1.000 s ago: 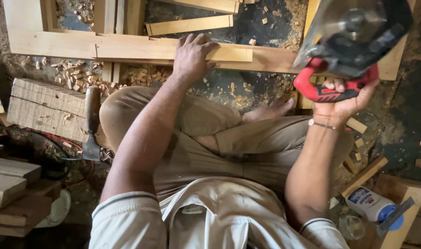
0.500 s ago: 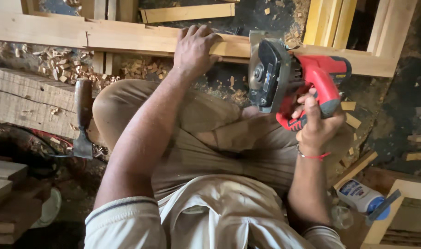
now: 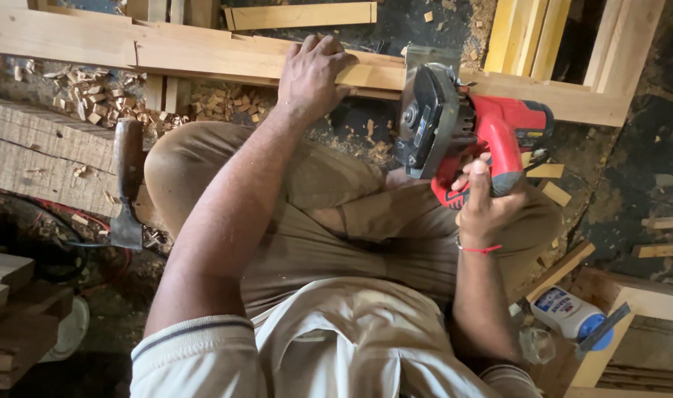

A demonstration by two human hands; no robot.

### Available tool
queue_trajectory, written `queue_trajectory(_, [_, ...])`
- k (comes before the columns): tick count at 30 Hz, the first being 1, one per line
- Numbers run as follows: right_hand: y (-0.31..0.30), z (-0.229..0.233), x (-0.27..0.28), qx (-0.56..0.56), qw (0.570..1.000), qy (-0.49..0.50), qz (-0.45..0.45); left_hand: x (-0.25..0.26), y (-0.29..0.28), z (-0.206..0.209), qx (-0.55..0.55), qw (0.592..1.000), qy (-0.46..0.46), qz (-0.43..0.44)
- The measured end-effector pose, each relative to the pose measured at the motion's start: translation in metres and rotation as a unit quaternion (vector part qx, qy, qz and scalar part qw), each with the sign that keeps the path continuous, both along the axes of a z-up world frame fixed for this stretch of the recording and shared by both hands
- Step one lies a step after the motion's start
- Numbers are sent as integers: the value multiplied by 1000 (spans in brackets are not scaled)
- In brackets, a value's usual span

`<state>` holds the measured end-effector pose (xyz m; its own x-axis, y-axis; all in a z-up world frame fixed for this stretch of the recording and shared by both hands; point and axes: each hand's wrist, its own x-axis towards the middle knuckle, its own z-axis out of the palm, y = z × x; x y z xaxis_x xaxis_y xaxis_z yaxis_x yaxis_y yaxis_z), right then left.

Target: The person sits on the floor and uses a circular saw to cut a wooden plank into smaller pieces. After cutting, the person uses a hammer to strike a small wooden dowel.

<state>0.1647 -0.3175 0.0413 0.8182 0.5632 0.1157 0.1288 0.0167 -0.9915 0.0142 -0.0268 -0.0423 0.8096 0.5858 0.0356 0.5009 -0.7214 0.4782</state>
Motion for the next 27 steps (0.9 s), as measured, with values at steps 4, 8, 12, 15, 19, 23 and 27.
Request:
queue_trajectory(4, [0,-4,-1,18,999,-25,18,1,0,-4,9,1000,-7,5])
queue_trajectory(8, [2,-3,-3,3,1000,-16,0,3,0,-7,17,1000,1,5])
queue_trajectory(12, [6,-1,-2,-3,1000,-31,2,1,1,-7,17,1000,-13,4])
queue_trajectory(15, [8,-1,-1,-4,999,-39,7,-1,0,-6,21,999,-25,3])
queue_trajectory(19, [11,-3,1,3,999,-34,9,-3,0,-5,23,999,-33,8])
queue_trajectory(23, [13,-2,2,14,999,-35,13,-2,-1,-6,23,999,-45,10])
queue_trajectory(27, [17,-2,3,17,999,-29,10,-3,-1,-7,28,998,-59,10])
